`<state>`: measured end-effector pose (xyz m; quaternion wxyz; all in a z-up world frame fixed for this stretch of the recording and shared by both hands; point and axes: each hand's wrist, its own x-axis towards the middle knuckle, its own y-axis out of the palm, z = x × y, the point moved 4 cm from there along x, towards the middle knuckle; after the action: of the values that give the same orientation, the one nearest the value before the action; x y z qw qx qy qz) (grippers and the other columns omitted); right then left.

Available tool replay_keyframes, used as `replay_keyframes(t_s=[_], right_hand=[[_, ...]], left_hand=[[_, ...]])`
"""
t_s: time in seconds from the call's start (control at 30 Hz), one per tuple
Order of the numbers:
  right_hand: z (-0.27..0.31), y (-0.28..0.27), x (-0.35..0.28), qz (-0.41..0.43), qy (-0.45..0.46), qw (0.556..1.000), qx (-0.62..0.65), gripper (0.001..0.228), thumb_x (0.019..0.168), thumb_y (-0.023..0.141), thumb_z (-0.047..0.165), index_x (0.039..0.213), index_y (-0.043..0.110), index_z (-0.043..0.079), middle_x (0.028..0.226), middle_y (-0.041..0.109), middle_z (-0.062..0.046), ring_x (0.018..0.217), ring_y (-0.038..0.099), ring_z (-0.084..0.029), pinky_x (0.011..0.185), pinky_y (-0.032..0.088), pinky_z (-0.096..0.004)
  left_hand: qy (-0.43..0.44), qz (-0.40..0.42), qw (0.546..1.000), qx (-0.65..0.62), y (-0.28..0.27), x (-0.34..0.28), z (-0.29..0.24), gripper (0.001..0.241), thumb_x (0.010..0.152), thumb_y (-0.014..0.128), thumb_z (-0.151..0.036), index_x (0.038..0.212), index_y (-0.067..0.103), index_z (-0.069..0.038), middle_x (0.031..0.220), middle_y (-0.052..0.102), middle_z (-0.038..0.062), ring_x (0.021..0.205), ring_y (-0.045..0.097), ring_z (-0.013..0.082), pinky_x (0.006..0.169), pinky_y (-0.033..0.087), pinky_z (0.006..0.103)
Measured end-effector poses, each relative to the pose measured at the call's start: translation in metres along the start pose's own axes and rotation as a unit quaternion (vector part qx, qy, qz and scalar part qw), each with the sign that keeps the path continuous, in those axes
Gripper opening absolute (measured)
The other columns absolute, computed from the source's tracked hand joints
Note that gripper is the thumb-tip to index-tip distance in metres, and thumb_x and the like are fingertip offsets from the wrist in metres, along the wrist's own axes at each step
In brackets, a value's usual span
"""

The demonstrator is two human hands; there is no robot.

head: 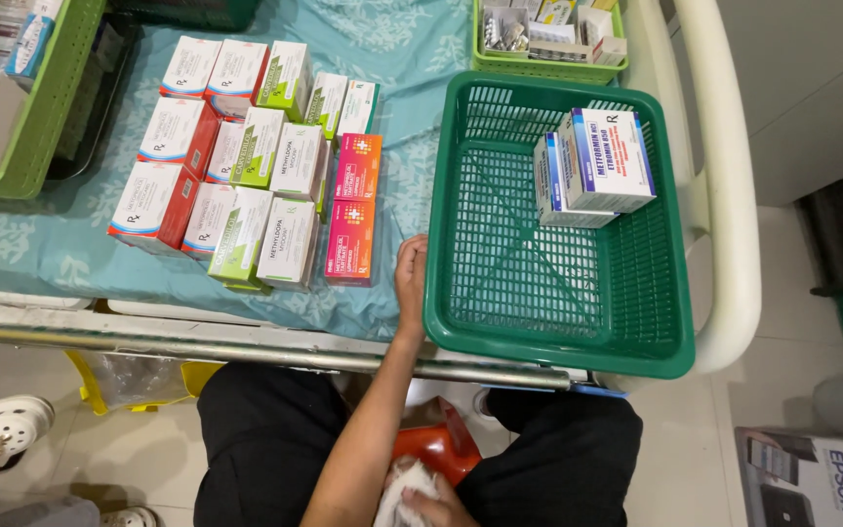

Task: The person sits on a low stool and wipes several small medicine boxes with a white cloth. They pick up each box from a green basket, wipe it thoroughly, and place it on a nearby bed. The person handles boxes of different colors and sizes one at a time.

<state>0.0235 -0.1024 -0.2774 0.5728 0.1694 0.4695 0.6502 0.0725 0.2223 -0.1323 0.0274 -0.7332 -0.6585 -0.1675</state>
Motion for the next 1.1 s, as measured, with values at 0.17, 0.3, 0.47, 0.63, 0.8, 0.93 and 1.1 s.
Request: replay_keyframes(t_s=[0.17, 0.3, 0.47, 0.63, 0.8, 0.93, 1.1], right_hand=[[0.115, 0.101, 0.003, -0.018, -0.196, 0.969, -0.147, 0.06, 0.098, 0.051, 0.018, 0.152, 0.031, 0.0, 0.148, 0.051, -0.019, 0.13, 0.053, -0.028, 0.108, 0.041, -0.038], [0.051, 0.052, 0.004, -0.089, -0.158, 0.969, -0.168, 0.044, 0.096, 0.05, 0.017, 0.135, 0.054, -0.002, 0.129, 0.062, -0.015, 0.109, 0.061, -0.022, 0.097, 0.047, -0.035], [0.006, 0.034, -0.004, 0.045, -0.083, 0.988, -0.12, 0.032, 0.094, 0.055, 0.019, 0.12, 0.057, 0.0, 0.121, 0.054, -0.015, 0.103, 0.057, -0.022, 0.093, 0.043, -0.031], [0.086, 0.021, -0.011, -0.134, 0.067, 0.895, -0.42, 0.033, 0.098, 0.057, 0.032, 0.113, 0.07, 0.005, 0.095, 0.073, -0.01, 0.082, 0.066, -0.025, 0.08, 0.052, -0.037], [0.125, -0.013, -0.049, -0.244, 0.039, 0.768, -0.591, 0.054, 0.093, 0.074, 0.046, 0.064, 0.064, 0.001, 0.056, 0.062, -0.005, 0.049, 0.053, -0.016, 0.053, 0.054, -0.032], [0.078, -0.087, -0.046, -0.224, 0.036, 0.943, -0.242, 0.032, 0.095, 0.064, 0.015, 0.116, 0.072, -0.008, 0.092, 0.075, -0.009, 0.073, 0.063, -0.014, 0.064, 0.053, -0.029], [0.102, -0.055, -0.034, -0.342, 0.037, 0.813, -0.469, 0.035, 0.095, 0.064, 0.036, 0.104, 0.077, 0.004, 0.076, 0.078, -0.006, 0.062, 0.067, -0.017, 0.063, 0.056, -0.031]], left_hand=[[0.0, -0.001, 1.0, -0.005, 0.0, 0.0, -0.005, 0.025, 0.103, 0.045, -0.013, 0.105, 0.064, 0.003, 0.119, 0.063, 0.011, 0.112, 0.058, 0.0224, 0.103, 0.042, 0.0304], [-0.01, 0.007, 0.999, -0.034, -0.001, 0.004, 0.005, 0.024, 0.104, 0.044, -0.012, 0.11, 0.063, 0.002, 0.12, 0.063, 0.01, 0.113, 0.058, 0.0209, 0.103, 0.043, 0.0293], [-0.051, 0.025, 0.996, -0.063, -0.002, 0.004, 0.0, 0.027, 0.104, 0.044, -0.015, 0.114, 0.063, 0.002, 0.12, 0.062, 0.008, 0.112, 0.057, 0.0187, 0.103, 0.041, 0.0284], [-0.131, -0.025, 0.979, -0.155, -0.005, 0.004, 0.004, 0.028, 0.104, 0.047, -0.016, 0.113, 0.066, 0.001, 0.117, 0.066, 0.008, 0.11, 0.059, 0.0179, 0.101, 0.044, 0.0273], [-0.26, -0.086, 0.92, -0.279, -0.009, 0.002, -0.065, 0.02, 0.1, 0.053, -0.02, 0.103, 0.065, -0.004, 0.097, 0.062, 0.008, 0.093, 0.057, 0.0186, 0.086, 0.046, 0.0326], [-0.021, -0.087, 0.985, -0.149, 0.003, 0.02, -0.155, 0.016, 0.103, 0.05, -0.016, 0.098, 0.06, -0.005, 0.088, 0.059, 0.005, 0.081, 0.055, 0.0134, 0.078, 0.048, 0.0264], [0.087, 0.052, 0.991, 0.084, 0.112, 0.069, -0.152, 0.014, 0.099, 0.06, -0.016, 0.099, 0.068, -0.005, 0.08, 0.061, 0.001, 0.071, 0.055, 0.0104, 0.065, 0.048, 0.024]])
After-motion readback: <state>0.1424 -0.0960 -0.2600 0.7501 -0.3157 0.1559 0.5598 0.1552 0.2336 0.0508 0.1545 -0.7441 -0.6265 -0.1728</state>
